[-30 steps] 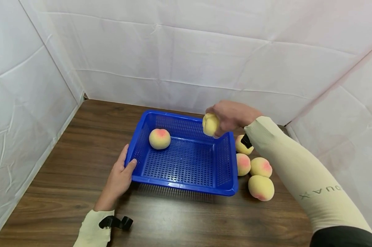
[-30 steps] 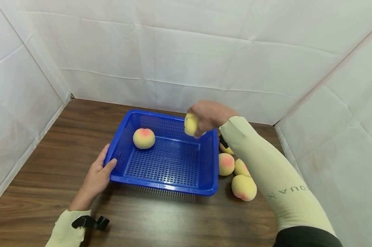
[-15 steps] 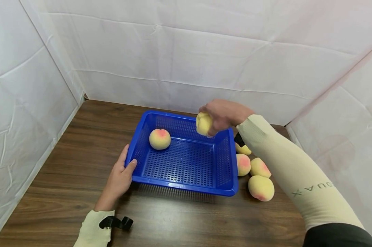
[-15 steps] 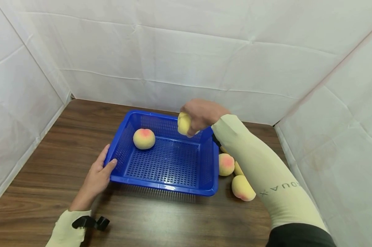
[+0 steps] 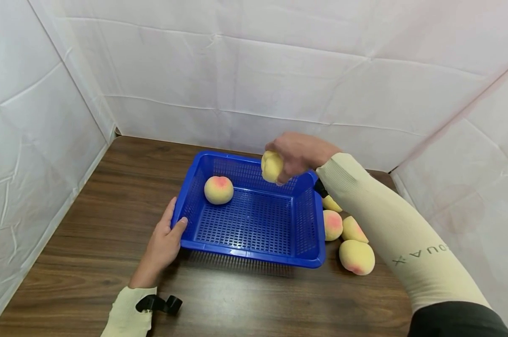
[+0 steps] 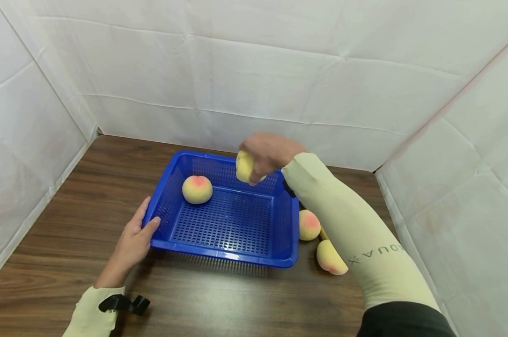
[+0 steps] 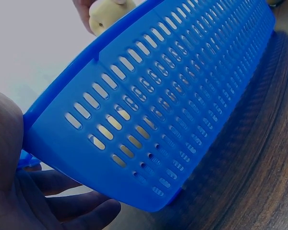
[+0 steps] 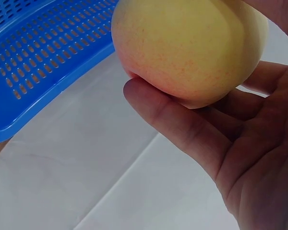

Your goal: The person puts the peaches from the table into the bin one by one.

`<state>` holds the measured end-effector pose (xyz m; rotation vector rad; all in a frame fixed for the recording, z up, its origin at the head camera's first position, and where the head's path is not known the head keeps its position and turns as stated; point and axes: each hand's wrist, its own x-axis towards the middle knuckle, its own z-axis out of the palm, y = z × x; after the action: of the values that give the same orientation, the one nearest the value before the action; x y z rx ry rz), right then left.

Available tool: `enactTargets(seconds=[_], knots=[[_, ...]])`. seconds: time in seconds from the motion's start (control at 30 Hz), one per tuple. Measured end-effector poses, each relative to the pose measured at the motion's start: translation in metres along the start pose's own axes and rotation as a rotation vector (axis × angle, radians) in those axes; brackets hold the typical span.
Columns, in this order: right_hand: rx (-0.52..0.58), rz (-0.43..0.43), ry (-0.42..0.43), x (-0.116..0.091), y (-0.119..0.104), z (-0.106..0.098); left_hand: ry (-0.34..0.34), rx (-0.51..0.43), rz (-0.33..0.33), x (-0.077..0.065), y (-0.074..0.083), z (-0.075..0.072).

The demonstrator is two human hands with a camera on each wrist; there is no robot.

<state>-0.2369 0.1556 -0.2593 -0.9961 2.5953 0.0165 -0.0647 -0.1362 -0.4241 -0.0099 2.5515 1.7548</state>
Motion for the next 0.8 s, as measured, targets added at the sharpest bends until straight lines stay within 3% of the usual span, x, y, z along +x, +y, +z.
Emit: enactTargets(seconds=[0.8], knots=[[-0.024, 0.004, 0.004, 0.008, -0.010, -0.011, 0.000, -0.006, 0.010, 0.000, 0.000, 0.001]])
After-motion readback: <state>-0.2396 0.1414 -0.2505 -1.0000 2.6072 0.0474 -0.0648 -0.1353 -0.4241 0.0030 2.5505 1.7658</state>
